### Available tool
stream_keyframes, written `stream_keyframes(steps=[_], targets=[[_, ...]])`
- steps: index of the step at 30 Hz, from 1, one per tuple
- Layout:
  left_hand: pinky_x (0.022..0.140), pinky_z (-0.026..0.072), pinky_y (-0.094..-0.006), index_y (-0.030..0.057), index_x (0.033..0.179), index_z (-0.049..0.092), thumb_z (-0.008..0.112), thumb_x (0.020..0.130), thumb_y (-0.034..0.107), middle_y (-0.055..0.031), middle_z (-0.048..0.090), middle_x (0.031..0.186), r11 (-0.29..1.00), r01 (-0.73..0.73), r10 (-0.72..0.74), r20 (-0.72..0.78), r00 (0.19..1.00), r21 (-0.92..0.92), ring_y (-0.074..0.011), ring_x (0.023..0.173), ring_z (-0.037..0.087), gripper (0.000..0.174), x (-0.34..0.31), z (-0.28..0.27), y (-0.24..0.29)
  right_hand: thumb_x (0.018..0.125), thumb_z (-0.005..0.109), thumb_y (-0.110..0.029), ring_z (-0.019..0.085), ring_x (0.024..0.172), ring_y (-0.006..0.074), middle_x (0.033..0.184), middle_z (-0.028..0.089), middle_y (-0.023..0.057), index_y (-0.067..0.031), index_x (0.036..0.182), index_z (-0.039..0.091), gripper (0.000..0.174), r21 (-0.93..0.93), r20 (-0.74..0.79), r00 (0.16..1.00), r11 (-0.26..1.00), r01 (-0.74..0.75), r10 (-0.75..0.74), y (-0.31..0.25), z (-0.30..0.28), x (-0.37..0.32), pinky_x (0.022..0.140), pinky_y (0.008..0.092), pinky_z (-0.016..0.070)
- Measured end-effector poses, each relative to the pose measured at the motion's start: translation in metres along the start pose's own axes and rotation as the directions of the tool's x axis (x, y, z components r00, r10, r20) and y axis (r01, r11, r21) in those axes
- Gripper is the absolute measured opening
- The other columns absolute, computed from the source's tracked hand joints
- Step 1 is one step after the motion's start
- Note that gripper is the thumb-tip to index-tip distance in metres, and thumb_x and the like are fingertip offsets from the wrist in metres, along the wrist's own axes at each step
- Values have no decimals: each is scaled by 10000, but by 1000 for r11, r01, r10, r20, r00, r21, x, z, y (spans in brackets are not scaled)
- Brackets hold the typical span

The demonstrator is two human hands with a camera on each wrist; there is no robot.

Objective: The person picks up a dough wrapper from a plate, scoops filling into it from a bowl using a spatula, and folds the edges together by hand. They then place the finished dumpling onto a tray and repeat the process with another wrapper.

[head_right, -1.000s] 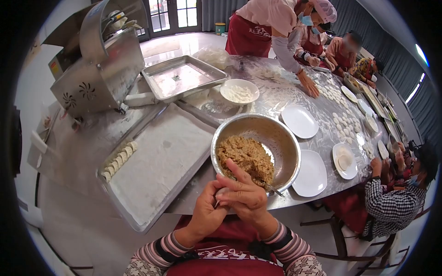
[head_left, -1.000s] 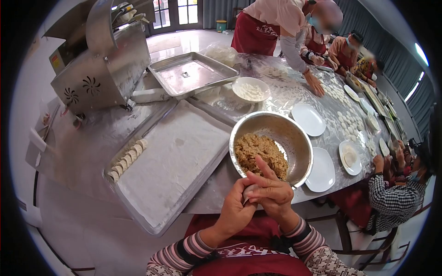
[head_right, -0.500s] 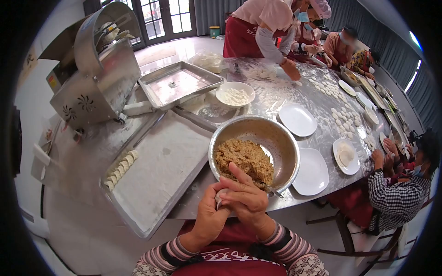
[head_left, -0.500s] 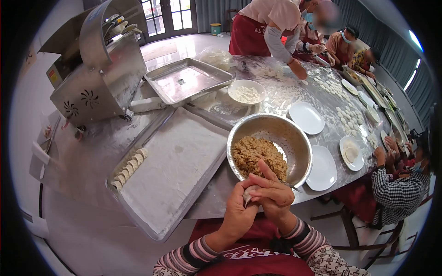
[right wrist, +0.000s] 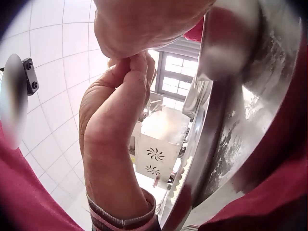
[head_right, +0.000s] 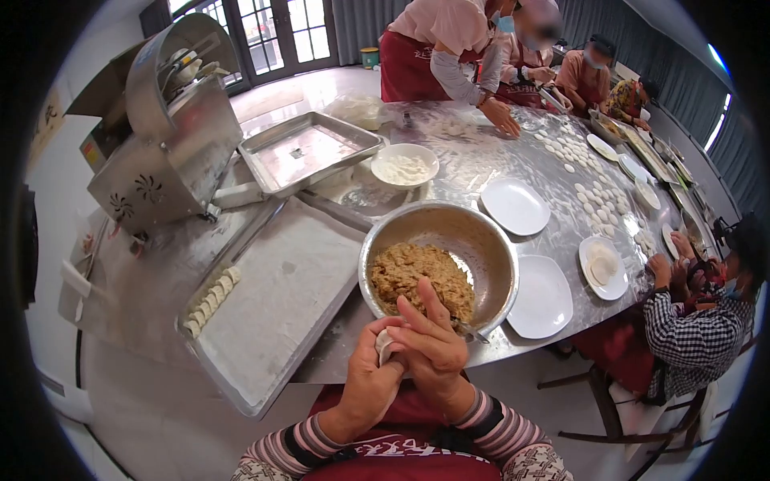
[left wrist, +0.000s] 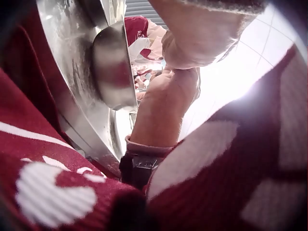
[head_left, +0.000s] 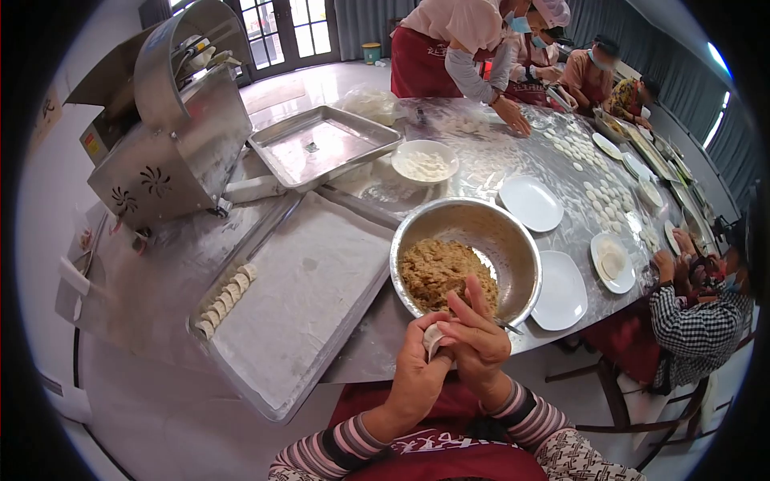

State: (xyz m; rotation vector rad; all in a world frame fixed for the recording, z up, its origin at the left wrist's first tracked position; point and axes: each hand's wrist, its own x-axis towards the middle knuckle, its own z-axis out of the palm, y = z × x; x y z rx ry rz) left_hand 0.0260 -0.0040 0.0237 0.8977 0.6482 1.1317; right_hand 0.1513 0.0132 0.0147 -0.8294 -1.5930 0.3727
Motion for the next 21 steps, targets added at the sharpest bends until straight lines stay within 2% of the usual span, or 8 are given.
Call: stream_keyframes(steps=[5, 9, 12, 14, 15, 18, 20, 21], targets=[[933, 475, -279, 38, 1280, 378, 479, 908, -96, -82, 502, 1165, 992, 8, -9, -8, 1000, -127, -143, 1071, 538, 408, 1, 5, 0, 741, 754, -160, 324, 1367, 372, 1294, 571, 149, -36, 955, 730, 249, -19, -168, 981, 994, -106, 102, -6, -1, -2, 1105, 410, 287], [955, 457, -272, 41, 1294, 372, 502, 909, -83, -79, 500, 1171, 991, 38, -35, 26, 999, -126, -139, 1101, 522, 425, 1, 4, -1, 747, 752, -156, 332, 1362, 374, 1288, 571, 162, -29, 963, 726, 252, -56, -157, 988, 998, -7, -2, -1, -3, -4, 1099, 412, 302], [1001, 423, -299, 42, 1325, 355, 540, 933, 25, -88, 496, 1206, 992, 15, -5, 81, 997, -123, -154, 1126, 513, 434, 1, 1, 1, 746, 752, -130, 352, 1351, 371, 1281, 576, 162, -36, 944, 732, 221, -38, -143, 988, 997, -70, 64, -2, -5, -4, 1092, 419, 317], [1019, 393, -324, 25, 1339, 365, 508, 980, 187, -76, 509, 1232, 867, 83, 6, 177, 984, -490, -160, 1149, 506, 419, 1, -1, 5, 742, 754, -114, 376, 1339, 366, 1263, 591, 157, -44, 1016, 715, 286, -20, -83, 995, 998, -58, 57, 1, -7, -5, 1083, 420, 331], [1019, 393, -324, 25, 1339, 365, 508, 980, 187, -76, 509, 1232, 864, 73, 13, 167, 986, -497, -160, 1149, 506, 419, 2, -4, 9, 742, 754, -114, 376, 1339, 366, 1263, 591, 157, -44, 1016, 715, 286, -17, -70, 996, 998, -56, 55, -4, -7, 0, 1083, 420, 331], [1070, 337, -358, 32, 1372, 343, 382, 1007, 411, -79, 491, 1288, 829, 192, -79, 230, 970, -525, -189, 1197, 483, 528, 3, -22, 21, 739, 756, -125, 407, 1322, 358, 1259, 597, 144, -53, 1107, 679, 383, 218, -23, 984, 961, -169, 178, -18, -13, 21, 1062, 429, 354], [1068, 334, -346, 34, 1404, 307, 278, 988, 542, -84, 446, 1350, 850, 306, -126, 399, 908, -429, -181, 1213, 466, 658, 5, -34, 21, 725, 763, -153, 411, 1318, 365, 1269, 592, 139, -66, 1182, 642, 481, 61, 381, 923, 995, -79, 50, -15, -28, 32, 1047, 451, 356], [1039, 359, -360, -21, 1374, 309, 286, 930, 650, -131, 472, 1308, 886, 317, -210, 315, 926, -340, -219, 1218, 468, 805, 3, -25, 34, 698, 772, -163, 393, 1327, 379, 1308, 565, 128, -73, 1107, 676, 429, 16, 456, 890, 1000, 18, -23, -15, -28, 39, 1045, 477, 338]])
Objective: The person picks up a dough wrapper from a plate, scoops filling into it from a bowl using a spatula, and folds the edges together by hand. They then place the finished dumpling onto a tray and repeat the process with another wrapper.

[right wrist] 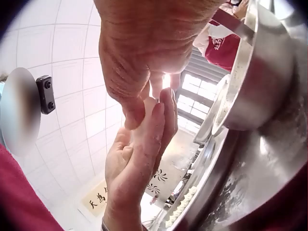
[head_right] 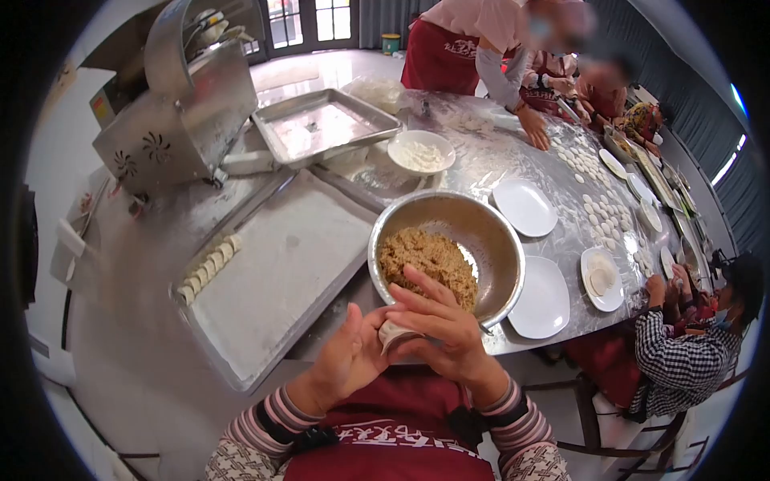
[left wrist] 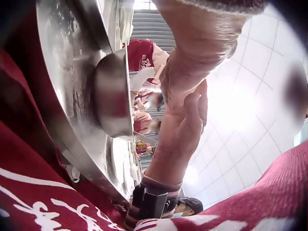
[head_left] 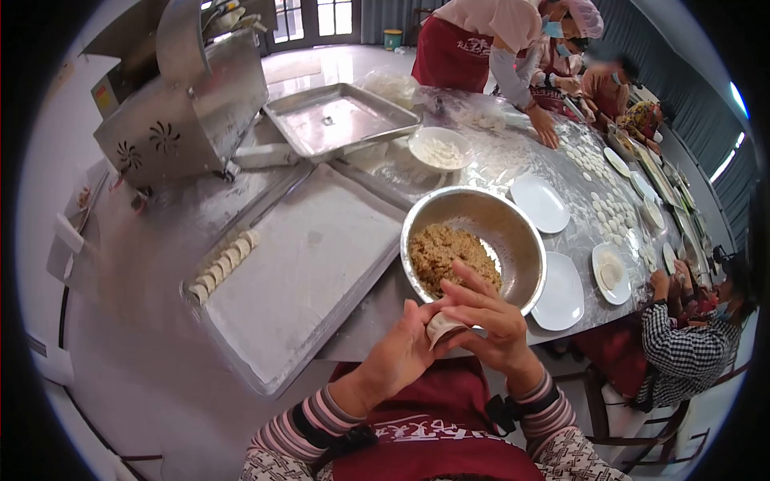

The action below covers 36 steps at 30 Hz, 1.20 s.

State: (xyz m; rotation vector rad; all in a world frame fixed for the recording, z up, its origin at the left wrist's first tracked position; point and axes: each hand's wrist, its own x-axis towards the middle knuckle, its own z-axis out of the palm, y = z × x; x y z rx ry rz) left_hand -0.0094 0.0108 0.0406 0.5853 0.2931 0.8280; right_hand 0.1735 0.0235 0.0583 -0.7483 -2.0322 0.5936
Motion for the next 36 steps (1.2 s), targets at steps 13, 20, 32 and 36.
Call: stream_keyframes(steps=[13, 20, 32, 36], targets=[[1022, 398, -379, 59, 1440, 245, 282, 957, 596, -132, 395, 1387, 980, 136, -122, 103, 987, -146, -233, 1248, 444, 723, -9, -20, 15, 678, 754, -195, 345, 1350, 392, 1324, 544, 132, -91, 802, 707, 169, 36, 485, 870, 996, 76, -84, -4, 19, 36, 1059, 512, 294], [1044, 385, -378, 29, 1431, 236, 314, 943, 606, -146, 371, 1403, 977, 78, -65, 75, 995, -201, -244, 1284, 417, 759, -21, -26, 25, 626, 754, -124, 346, 1347, 394, 1281, 580, 93, -113, 801, 696, 184, 66, 477, 867, 990, 127, -143, -1, 34, 45, 1064, 543, 288], [993, 381, -333, 9, 1331, 421, 307, 904, 683, -82, 543, 1181, 989, 8, 5, 92, 996, -145, -176, 1089, 508, 806, -49, -57, 43, 680, 780, -124, 376, 1341, 372, 1217, 626, 130, -54, 949, 728, 283, 299, 351, 931, 954, -12, -99, 2, 68, 61, 1062, 484, 315], [1000, 384, -341, 36, 1341, 414, 279, 930, 652, -71, 539, 1207, 978, -82, 74, -51, 996, -190, -168, 1095, 508, 753, -60, -63, 42, 651, 774, -128, 449, 1295, 346, 1217, 625, 132, -68, 958, 709, 319, 136, 269, 935, 970, 202, -232, 8, 92, 66, 1005, 483, 374]])
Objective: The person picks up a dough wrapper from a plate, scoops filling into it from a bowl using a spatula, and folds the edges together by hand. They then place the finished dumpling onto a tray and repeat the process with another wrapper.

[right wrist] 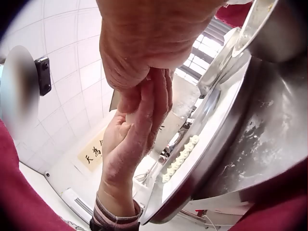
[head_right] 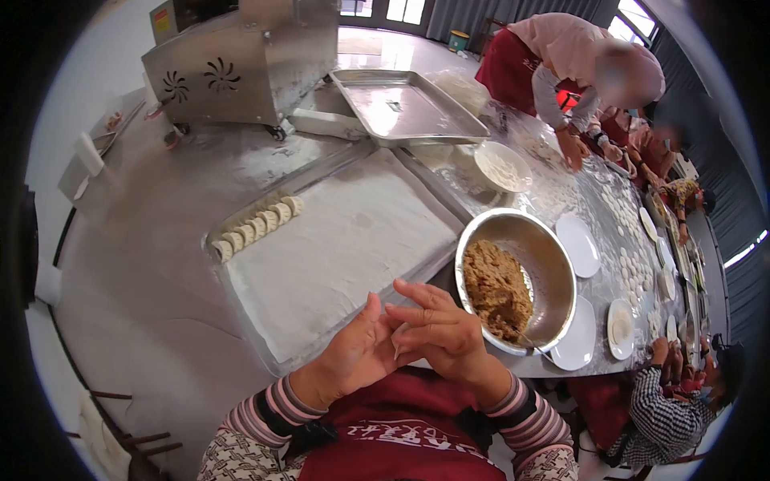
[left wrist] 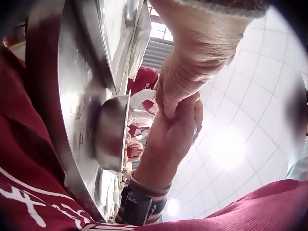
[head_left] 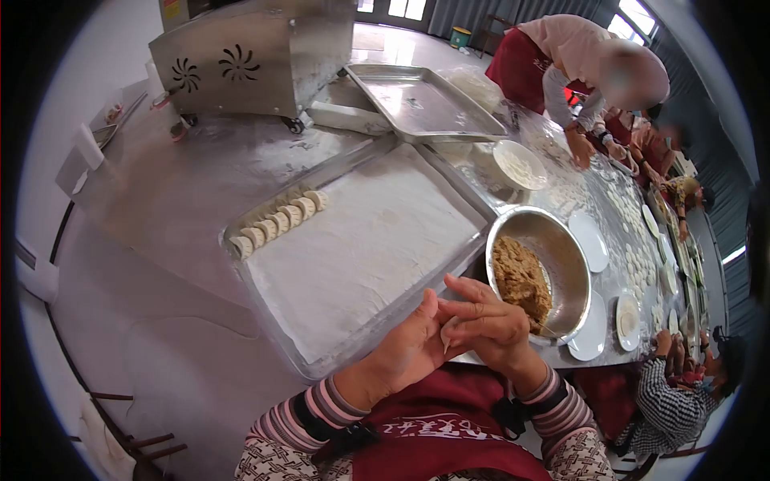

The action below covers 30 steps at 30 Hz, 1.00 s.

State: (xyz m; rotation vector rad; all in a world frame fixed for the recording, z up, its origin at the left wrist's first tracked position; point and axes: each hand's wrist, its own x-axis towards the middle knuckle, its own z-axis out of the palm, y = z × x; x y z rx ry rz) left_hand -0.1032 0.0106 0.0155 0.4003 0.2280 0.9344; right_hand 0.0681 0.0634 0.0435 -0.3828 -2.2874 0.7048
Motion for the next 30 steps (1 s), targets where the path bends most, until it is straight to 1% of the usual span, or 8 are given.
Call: stream_keyframes(steps=[5, 8, 13, 16, 19, 23, 27, 30], targets=[[1000, 397, -353, 73, 1345, 398, 252, 955, 616, -51, 532, 1238, 997, -71, 68, -119, 991, -21, -168, 1121, 513, 684, -22, 7, 24, 675, 718, -155, 525, 1213, 329, 1303, 550, 130, -62, 1223, 569, 576, -238, 17, 994, 966, -103, 110, -31, 19, 34, 912, 403, 446], [1022, 385, -377, 48, 1361, 374, 241, 955, 619, -59, 511, 1277, 998, -51, 55, -82, 995, 46, -180, 1175, 497, 712, -32, -13, 38, 725, 586, -162, 607, 1006, 266, 1054, 611, 119, -3, 1150, 587, 453, -587, 333, 942, 776, 230, -27, -39, 25, 62, 794, 354, 484], [1043, 371, -417, 19, 1361, 372, 254, 954, 618, -84, 503, 1294, 1000, -30, 30, -98, 995, -6, -209, 1214, 480, 734, -50, -13, 67, 718, 600, -143, 612, 889, 241, 879, 581, 72, 6, 1084, 593, 396, -557, 433, 901, 778, 290, -26, -41, 34, 97, 661, 327, 489], [948, 451, -404, 11, 1323, 424, 323, 977, 541, -89, 536, 1264, 979, -169, 192, -233, 953, 116, -216, 1128, 547, 641, -71, -9, 90, 732, 611, -83, 630, 803, 287, 898, 594, 103, -63, 1056, 608, 325, -301, 316, 945, 954, 13, 87, -21, 31, 115, 643, 354, 514], [900, 471, -370, 29, 1216, 516, 411, 972, 490, -107, 591, 1153, 653, -453, 701, -260, 664, 607, -212, 1054, 579, 532, -107, -40, 144, 735, 676, -7, 635, 744, 310, 882, 620, 106, -64, 1034, 640, 307, -90, 106, 961, 965, -246, 255, 18, 34, 136, 659, 348, 520], [741, 482, -276, 28, 1108, 558, 510, 966, 205, -72, 607, 973, 297, -248, 953, -302, 19, 922, -135, 842, 570, 232, -140, -139, 221, 752, 712, -25, 629, 690, 193, 832, 647, 88, -2, 977, 677, 228, 49, -1, 889, 888, -457, 458, 80, 56, 157, 623, 299, 498], [704, 490, -260, 3, 1078, 555, 496, 940, 97, -88, 618, 936, 302, 92, 953, -299, -47, 949, -138, 795, 582, 177, -154, -237, 242, 772, 689, -67, 583, 599, 109, 662, 640, 79, 78, 911, 662, 202, 292, 19, 737, 701, -651, 676, 127, 81, 171, 543, 265, 453], [715, 490, -287, -12, 1107, 531, 529, 907, 61, -105, 592, 930, 74, 338, 997, -82, 9, 938, -175, 787, 575, 213, -153, -267, 239, 767, 691, -69, 580, 605, 110, 677, 643, 74, 69, 900, 670, 193, 356, -51, 662, 632, -688, 748, 155, 98, 179, 538, 259, 443]])
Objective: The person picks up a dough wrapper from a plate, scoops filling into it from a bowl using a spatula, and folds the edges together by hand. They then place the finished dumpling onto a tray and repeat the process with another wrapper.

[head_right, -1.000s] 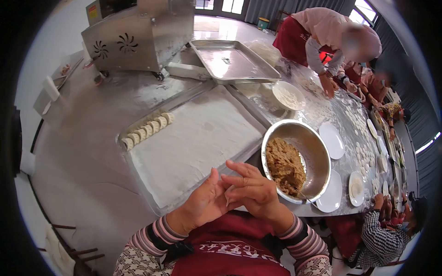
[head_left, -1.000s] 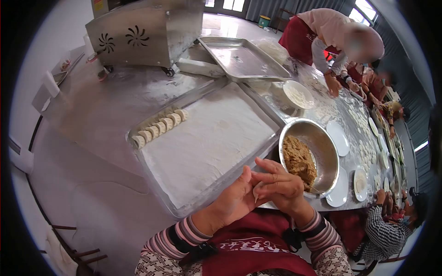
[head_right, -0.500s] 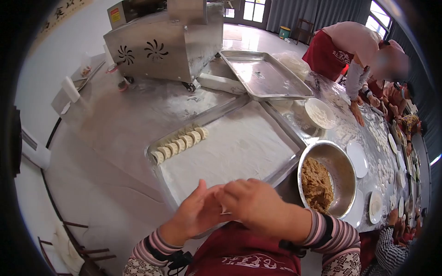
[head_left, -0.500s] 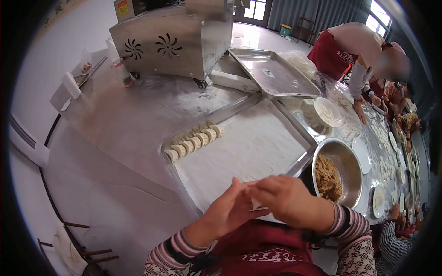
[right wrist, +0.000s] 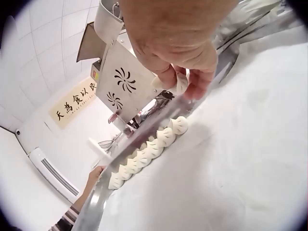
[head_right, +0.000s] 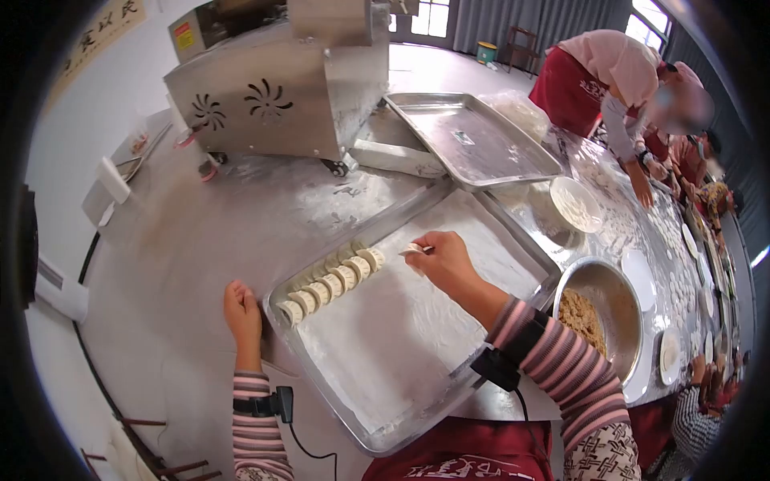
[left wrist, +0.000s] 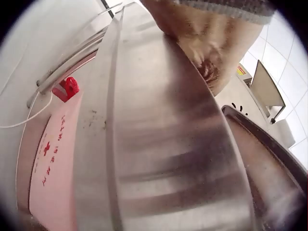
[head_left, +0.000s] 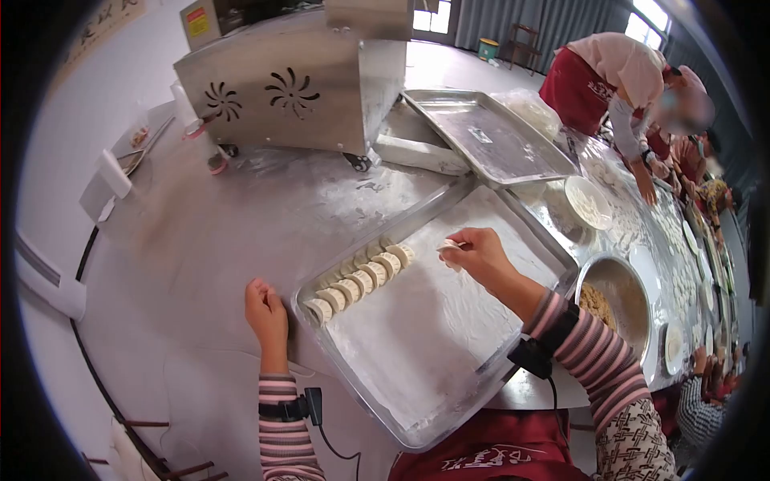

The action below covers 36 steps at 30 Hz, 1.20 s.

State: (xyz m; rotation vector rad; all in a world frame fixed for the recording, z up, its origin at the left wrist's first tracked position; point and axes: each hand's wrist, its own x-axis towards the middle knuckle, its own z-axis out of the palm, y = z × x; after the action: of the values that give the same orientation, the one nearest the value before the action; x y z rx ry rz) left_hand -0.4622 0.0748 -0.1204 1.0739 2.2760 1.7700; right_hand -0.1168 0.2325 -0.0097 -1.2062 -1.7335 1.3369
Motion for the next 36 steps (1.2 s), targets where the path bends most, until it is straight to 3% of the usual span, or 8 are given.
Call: stream_keyframes(steps=[2, 5, 8, 23, 29, 36], targets=[[729, 487, -322, -15, 1135, 514, 564, 867, 32, -123, 559, 975, 946, -207, 208, 25, 978, 248, -216, 789, 562, 276, -4, -3, 9, 749, 709, -105, 577, 593, 119, 668, 639, 78, 66, 878, 676, 217, -75, -23, 1000, 997, 14, -15, 5, 9, 12, 543, 273, 446], [736, 481, -349, 0, 1140, 516, 612, 817, 9, -119, 530, 1030, 937, -177, 152, 105, 983, 300, -230, 791, 545, 337, -5, -5, 18, 732, 717, -143, 588, 582, 167, 663, 637, 110, 68, 859, 674, 250, -211, -53, 995, 975, 67, -80, 19, 21, 30, 556, 304, 462], [716, 481, -340, 4, 1141, 515, 650, 789, -2, -103, 517, 1027, 929, -187, 155, 122, 980, 320, -218, 774, 532, 377, -7, -5, 27, 715, 722, -173, 615, 601, 231, 671, 639, 144, 59, 840, 676, 268, -341, -89, 994, 940, 30, -63, 22, 29, 40, 579, 345, 480], [637, 461, -290, 11, 1134, 518, 676, 784, -2, -94, 502, 1038, 947, -157, 113, 165, 980, 281, -192, 766, 511, 384, -10, -8, 37, 721, 637, -133, 627, 676, 375, 721, 640, 224, 50, 789, 665, 197, -483, -58, 972, 859, 170, -226, 26, 49, 53, 643, 415, 501], [631, 459, -286, 10, 1131, 521, 673, 776, -17, -91, 503, 1039, 953, -138, 97, 162, 982, 271, -188, 764, 508, 387, -10, -8, 40, 725, 677, -148, 603, 766, 388, 754, 620, 201, 24, 796, 678, 187, -582, -48, 977, 801, 142, -208, 29, 54, 54, 697, 432, 487], [648, 459, -298, 9, 1121, 522, 673, 765, -23, -94, 500, 1021, 946, -174, 135, 156, 979, 275, -190, 753, 507, 388, -6, -8, 35, 767, 696, -186, 601, 818, 372, 848, 614, 200, 32, 895, 672, 254, -549, -66, 981, 827, 118, -184, 12, 47, 40, 718, 437, 483]])
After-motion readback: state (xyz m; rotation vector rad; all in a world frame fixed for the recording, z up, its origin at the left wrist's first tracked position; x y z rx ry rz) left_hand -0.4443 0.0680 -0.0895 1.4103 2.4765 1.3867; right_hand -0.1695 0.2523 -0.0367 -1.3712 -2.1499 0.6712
